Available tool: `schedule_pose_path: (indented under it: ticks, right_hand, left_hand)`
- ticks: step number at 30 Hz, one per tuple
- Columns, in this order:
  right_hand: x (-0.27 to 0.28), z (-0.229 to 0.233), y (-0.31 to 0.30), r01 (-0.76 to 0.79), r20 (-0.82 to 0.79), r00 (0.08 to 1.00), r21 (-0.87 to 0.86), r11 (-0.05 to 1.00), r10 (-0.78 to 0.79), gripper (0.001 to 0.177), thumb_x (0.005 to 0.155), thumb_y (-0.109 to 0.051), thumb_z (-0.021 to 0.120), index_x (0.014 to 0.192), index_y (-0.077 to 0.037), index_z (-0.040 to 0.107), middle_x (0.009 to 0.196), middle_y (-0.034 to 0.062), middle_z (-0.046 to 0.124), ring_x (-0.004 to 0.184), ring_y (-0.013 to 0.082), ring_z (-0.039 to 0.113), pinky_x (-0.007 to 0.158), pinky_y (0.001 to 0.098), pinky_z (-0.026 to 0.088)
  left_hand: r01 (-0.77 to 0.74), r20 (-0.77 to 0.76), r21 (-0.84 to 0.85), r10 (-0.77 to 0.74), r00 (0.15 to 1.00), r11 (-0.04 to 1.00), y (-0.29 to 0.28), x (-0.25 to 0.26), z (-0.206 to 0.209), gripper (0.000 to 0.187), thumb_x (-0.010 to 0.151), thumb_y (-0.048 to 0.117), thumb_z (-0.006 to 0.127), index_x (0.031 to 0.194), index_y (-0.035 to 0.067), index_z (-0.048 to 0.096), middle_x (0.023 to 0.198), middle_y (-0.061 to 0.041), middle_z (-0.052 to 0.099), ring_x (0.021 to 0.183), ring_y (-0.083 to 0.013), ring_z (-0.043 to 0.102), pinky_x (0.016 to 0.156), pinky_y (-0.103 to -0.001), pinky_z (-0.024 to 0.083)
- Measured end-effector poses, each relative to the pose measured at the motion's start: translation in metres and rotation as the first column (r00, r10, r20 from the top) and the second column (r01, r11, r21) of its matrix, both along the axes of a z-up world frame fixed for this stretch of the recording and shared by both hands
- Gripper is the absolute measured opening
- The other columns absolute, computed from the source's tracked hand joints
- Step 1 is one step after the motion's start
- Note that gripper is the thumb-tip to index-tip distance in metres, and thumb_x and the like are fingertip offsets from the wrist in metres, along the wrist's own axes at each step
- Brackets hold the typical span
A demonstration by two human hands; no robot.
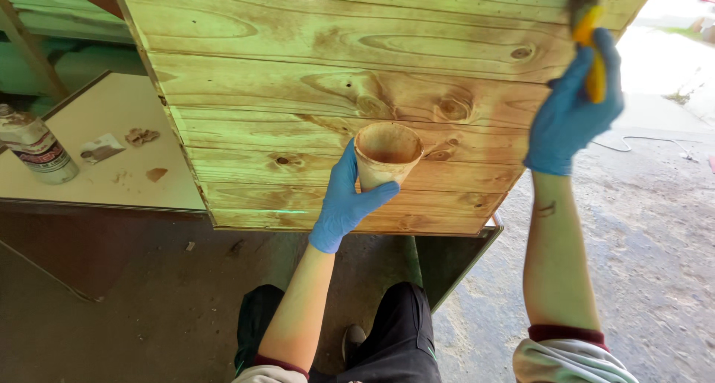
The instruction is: The person applies wood stain to a wooden surface using a paintbrush. They repeatedly dip the brush into a small container and spread the stain across the wood in smooth strokes.
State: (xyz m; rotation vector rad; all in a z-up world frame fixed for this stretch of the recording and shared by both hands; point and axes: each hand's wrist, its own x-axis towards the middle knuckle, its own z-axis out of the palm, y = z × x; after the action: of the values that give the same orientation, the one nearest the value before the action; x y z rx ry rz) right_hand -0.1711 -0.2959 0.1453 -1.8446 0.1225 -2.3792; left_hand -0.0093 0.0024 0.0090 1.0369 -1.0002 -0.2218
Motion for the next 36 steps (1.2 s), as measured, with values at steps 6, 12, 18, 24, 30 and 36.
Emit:
schedule_pose_path:
  ticks: [6,12,18,24,30,36]
  right_hand:
    - [0.040,0.006,0.056,0.090,-0.125,0.987,-0.093,0.992,-0.102,0.020,0.136,-0.019,0.069,0.147,-0.009,0.084,0.124,0.0148,0.093,0.081,0.0223,0.084,0.077,0.0398,0.069]
    - [0.068,0.018,0.102,-0.119,-0.188,0.974,0.066,0.991,0.129,0.023,0.130,-0.022,0.067,0.146,-0.016,0.083,0.122,0.0151,0.098,0.078,0.0206,0.092,0.066,0.0289,0.077]
    - [0.068,0.029,0.113,-0.592,0.150,0.806,0.219,0.775,0.573,0.020,0.127,-0.016,0.062,0.133,-0.005,0.077,0.136,0.0185,0.083,0.095,0.0330,0.098,0.050,0.0301,0.063]
    - [0.087,0.018,0.053,-0.680,0.270,0.732,0.232,0.696,0.626,0.043,0.124,-0.044,0.069,0.146,-0.008,0.077,0.126,0.0358,0.095,0.071,0.0359,0.093,0.054,0.0366,0.071]
    - [0.079,0.018,0.019,-0.724,0.454,0.681,0.305,0.618,0.574,0.042,0.113,-0.048,0.074,0.134,-0.012,0.080,0.115,0.0315,0.098,0.070,0.0348,0.092,0.053,0.0366,0.069]
    - [0.056,0.007,-0.012,-0.723,0.531,0.669,0.305,0.620,0.519,0.042,0.107,-0.048,0.081,0.130,-0.013,0.085,0.115,0.0316,0.094,0.070,0.0353,0.089,0.058,0.0369,0.063]
  left_hand:
    - [0.011,0.011,-0.021,-0.011,1.000,1.000,0.003,0.001,-0.001,0.089,0.093,0.029,0.097,0.172,0.009,0.061,0.163,-0.009,0.077,0.155,-0.0243,0.070,0.132,-0.042,0.058]
    - [-0.017,-0.004,0.006,0.017,1.000,1.000,0.010,0.000,0.003,0.088,0.091,0.026,0.097,0.171,0.010,0.062,0.162,-0.009,0.079,0.154,-0.0236,0.071,0.131,-0.042,0.059]
    - [-0.035,-0.012,-0.006,0.035,0.999,0.999,0.016,0.004,0.002,0.088,0.090,0.021,0.096,0.171,0.009,0.063,0.159,-0.008,0.079,0.151,-0.0217,0.072,0.129,-0.040,0.059]
    - [-0.058,0.012,-0.013,0.058,0.998,0.998,0.017,0.006,0.001,0.090,0.091,0.022,0.097,0.173,0.009,0.062,0.162,-0.008,0.079,0.154,-0.0213,0.072,0.131,-0.040,0.058]
    - [-0.033,0.004,-0.011,0.033,0.999,0.999,0.017,0.000,0.005,0.089,0.092,0.022,0.096,0.174,0.010,0.061,0.163,-0.008,0.078,0.155,-0.0223,0.071,0.132,-0.041,0.057]
    - [-0.009,0.012,-0.005,0.009,1.000,1.000,0.016,-0.001,0.005,0.095,0.093,0.027,0.096,0.178,0.009,0.056,0.166,-0.010,0.076,0.158,-0.0253,0.070,0.134,-0.043,0.057]
